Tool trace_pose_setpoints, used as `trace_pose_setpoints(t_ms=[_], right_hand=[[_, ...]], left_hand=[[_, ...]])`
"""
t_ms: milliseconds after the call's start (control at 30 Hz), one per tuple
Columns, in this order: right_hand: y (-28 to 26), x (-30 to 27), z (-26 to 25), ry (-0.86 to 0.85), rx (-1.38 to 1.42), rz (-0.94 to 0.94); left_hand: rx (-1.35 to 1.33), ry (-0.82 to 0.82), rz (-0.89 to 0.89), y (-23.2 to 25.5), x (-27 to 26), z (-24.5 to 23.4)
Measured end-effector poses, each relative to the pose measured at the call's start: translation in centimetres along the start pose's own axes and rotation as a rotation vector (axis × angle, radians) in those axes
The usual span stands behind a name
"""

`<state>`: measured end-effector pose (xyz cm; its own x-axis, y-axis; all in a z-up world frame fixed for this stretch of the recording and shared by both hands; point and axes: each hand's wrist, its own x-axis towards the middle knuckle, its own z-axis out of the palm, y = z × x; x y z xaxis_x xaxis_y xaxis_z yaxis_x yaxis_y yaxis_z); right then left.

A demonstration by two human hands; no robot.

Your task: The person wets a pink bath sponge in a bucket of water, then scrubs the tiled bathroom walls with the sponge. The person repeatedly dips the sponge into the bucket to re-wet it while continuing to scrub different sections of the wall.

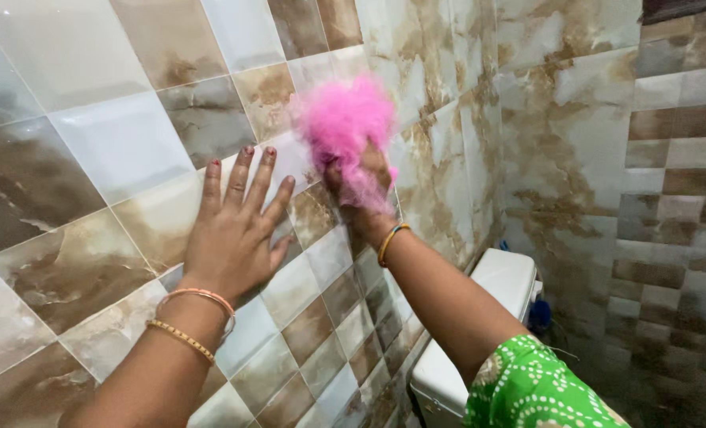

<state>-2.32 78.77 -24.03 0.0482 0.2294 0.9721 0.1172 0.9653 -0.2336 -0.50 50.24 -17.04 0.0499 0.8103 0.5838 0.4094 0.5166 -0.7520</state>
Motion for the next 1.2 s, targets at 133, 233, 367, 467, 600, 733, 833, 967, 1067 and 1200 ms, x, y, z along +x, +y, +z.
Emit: trace_pose_setpoints(t_ms=[133, 233, 367, 467, 600, 733, 833, 967, 1067, 1200], right_hand=[[8.1, 3.6, 3.8, 0.212, -0.089, 0.174], [12.5, 5.4, 5.3, 0.072, -0.046, 0.616], [17.7, 6.7, 5.5, 0.065, -0.186, 0.550], [20.5, 6.0, 5.6, -0.036, -0.013, 0.787], [21.7, 3.8, 6.0, -0.136, -0.204, 0.825], [18.4, -0.9, 5.7, -0.113, -0.227, 0.833], [13.4, -3.9, 4.4, -0.046, -0.166, 0.858], [5.9, -7.7, 1.6, -0.165, 0.011, 0.983], [1.4, -10.8, 0.5, -0.397, 0.105, 1.001], [-3.2, -15.4, 0.3, -0.017, 0.082, 0.432]], left_hand=[[-0.006, -0.009, 0.005, 0.7, 0.0, 0.7], [0.038, -0.029, 0.017, 0.7, 0.1, 1.0], [0.041, -0.029, 0.018, 0.8, 0.3, 1.0], [0.046, -0.028, 0.013, 0.9, 0.3, 0.9], [0.058, -0.031, 0.012, 0.8, 0.3, 0.9], [0.054, -0.010, 0.010, 0.9, 0.2, 1.0], [0.054, 0.009, 0.006, 0.9, 0.0, 1.2], [-0.016, 0.062, 0.024, 0.9, -0.1, 1.3], [-0.113, 0.098, 0.056, 0.9, -0.8, 1.3], [-0.219, 0.043, 0.061, 1.9, -3.1, 0.3]])
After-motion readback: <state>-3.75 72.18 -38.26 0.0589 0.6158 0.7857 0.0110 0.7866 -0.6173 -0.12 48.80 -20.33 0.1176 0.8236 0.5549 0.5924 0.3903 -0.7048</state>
